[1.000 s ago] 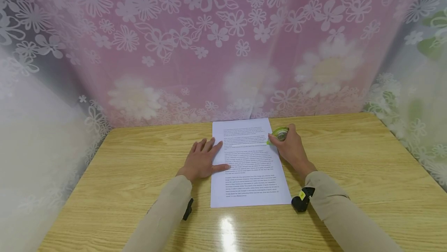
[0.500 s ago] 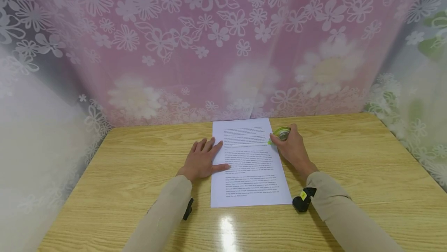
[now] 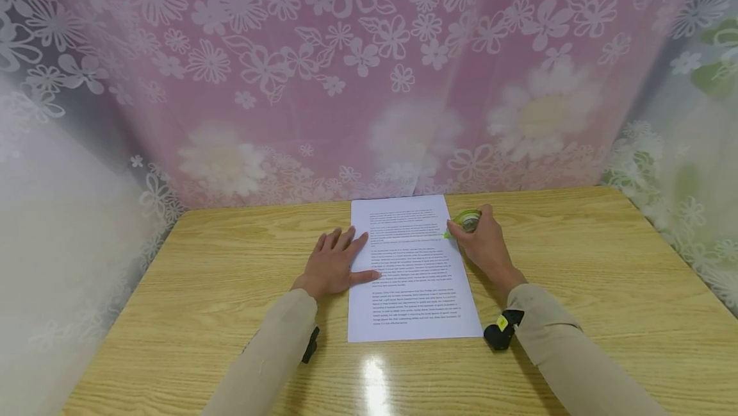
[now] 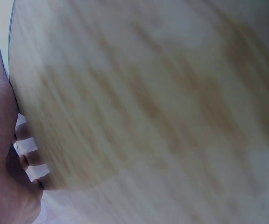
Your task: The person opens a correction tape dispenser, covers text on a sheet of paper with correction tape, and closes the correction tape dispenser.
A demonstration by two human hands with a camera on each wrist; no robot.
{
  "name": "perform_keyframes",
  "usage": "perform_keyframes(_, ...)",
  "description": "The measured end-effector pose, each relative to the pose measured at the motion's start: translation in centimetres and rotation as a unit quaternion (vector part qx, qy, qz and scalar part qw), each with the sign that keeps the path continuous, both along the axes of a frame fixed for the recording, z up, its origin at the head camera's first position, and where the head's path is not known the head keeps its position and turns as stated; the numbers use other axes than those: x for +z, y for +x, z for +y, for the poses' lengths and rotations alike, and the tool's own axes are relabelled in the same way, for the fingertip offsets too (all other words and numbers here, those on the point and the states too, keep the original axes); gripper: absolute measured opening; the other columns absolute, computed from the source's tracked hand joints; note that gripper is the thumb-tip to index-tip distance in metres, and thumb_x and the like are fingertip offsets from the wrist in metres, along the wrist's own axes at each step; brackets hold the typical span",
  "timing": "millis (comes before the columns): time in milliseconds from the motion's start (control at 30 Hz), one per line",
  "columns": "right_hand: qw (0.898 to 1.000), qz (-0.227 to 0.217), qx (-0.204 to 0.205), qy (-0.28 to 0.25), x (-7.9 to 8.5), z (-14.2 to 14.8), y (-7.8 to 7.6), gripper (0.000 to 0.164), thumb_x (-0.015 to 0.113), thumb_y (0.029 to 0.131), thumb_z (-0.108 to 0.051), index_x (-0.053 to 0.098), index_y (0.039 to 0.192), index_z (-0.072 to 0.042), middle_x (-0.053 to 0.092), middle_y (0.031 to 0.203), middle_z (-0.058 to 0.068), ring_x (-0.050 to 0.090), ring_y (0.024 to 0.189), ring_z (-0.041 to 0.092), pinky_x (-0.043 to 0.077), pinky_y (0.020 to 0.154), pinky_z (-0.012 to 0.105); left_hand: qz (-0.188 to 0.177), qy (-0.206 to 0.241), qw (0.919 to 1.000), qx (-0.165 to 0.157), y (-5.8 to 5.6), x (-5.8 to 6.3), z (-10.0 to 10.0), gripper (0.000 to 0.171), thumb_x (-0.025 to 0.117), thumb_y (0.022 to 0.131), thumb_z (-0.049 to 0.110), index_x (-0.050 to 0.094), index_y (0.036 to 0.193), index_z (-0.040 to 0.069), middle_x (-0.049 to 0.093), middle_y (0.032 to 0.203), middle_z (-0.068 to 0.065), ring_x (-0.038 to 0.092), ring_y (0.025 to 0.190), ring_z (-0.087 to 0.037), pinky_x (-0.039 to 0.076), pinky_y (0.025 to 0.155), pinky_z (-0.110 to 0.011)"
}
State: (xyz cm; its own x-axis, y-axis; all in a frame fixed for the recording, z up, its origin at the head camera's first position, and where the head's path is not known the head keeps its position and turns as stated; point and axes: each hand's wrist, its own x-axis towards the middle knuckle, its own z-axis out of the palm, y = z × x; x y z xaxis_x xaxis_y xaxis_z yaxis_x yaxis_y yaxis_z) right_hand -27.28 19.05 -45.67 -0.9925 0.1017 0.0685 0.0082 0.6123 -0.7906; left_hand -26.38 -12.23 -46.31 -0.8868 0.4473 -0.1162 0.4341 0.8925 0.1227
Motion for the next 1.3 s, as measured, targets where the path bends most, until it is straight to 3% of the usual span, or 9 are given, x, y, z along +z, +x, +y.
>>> perform_keyframes(167, 1.000, -0.004, -0.011, -0.018, -0.3, 0.2, 0.0, 0.072, 0.062, 0.091, -0.043, 0.028, 0.130, 0.007, 0.053, 0.106, 0.025, 0.057, 0.090, 0.034, 0.047, 0.074, 0.040, -0.004, -0.004, 1.0000, 0.000, 0.2, 0.5, 0.0, 0.089, 0.040, 0.084, 0.076, 0.018, 0.154, 0.025, 0.014, 0.158, -0.007, 0.011, 0.143, -0.034, 0.007, 0.113, -0.052)
perform_keyframes(267, 0.997, -0.012, -0.036, -0.073, -0.6, 0.8, -0.1, 0.077, 0.058, 0.090, -0.051, 0.028, 0.134, 0.005, 0.053, 0.109, 0.022, 0.059, 0.088, 0.029, 0.050, 0.075, 0.034, -0.005, -0.005, 1.0000, -0.002, 0.3, 0.9, 0.1, 0.090, 0.041, 0.085, 0.076, 0.018, 0.155, 0.023, 0.015, 0.158, -0.007, 0.012, 0.143, -0.034, 0.009, 0.112, -0.052)
perform_keyframes(467, 0.977, -0.016, -0.055, -0.207, -0.9, 1.7, -0.3, 0.078, 0.057, 0.089, -0.054, 0.029, 0.133, 0.004, 0.054, 0.109, 0.018, 0.064, 0.070, 0.011, 0.054, 0.069, 0.021, 0.003, -0.003, 1.0000, -0.004, 0.2, 0.4, 0.1, 0.092, 0.038, 0.084, 0.078, 0.016, 0.155, 0.023, 0.014, 0.158, -0.006, 0.012, 0.143, -0.034, 0.009, 0.112, -0.052)
perform_keyframes(800, 0.954, -0.018, -0.090, -0.287, 0.3, -0.4, -0.4, 0.071, 0.065, 0.086, -0.049, 0.033, 0.126, 0.000, 0.053, 0.098, 0.010, 0.061, 0.057, 0.009, 0.054, 0.062, 0.023, 0.003, 0.000, 1.0000, -0.002, 0.1, 0.2, 0.0, 0.091, 0.039, 0.084, 0.077, 0.017, 0.155, 0.023, 0.014, 0.158, -0.006, 0.012, 0.143, -0.034, 0.009, 0.112, -0.052)
perform_keyframes(1067, 0.967, -0.016, -0.038, -0.252, 1.5, -5.9, -0.5, 0.065, 0.073, 0.081, -0.048, 0.041, 0.118, -0.004, 0.056, 0.099, 0.012, 0.066, 0.062, 0.029, 0.056, 0.064, 0.033, 0.004, -0.016, 0.9999, 0.002, 0.4, 0.8, 0.0, 0.090, 0.039, 0.085, 0.076, 0.018, 0.154, 0.023, 0.014, 0.158, -0.006, 0.013, 0.143, -0.033, 0.010, 0.113, -0.051)
perform_keyframes(1300, 0.967, -0.010, 0.002, -0.254, 0.7, -11.0, -0.7, 0.057, 0.076, 0.081, -0.040, 0.046, 0.114, -0.006, 0.062, 0.094, 0.013, 0.065, 0.058, 0.028, 0.056, 0.059, 0.035, 0.011, -0.016, 0.9998, 0.002, 0.2, 0.6, 0.1, 0.090, 0.041, 0.084, 0.076, 0.020, 0.154, 0.023, 0.015, 0.158, -0.005, 0.014, 0.142, -0.033, 0.012, 0.112, -0.052)
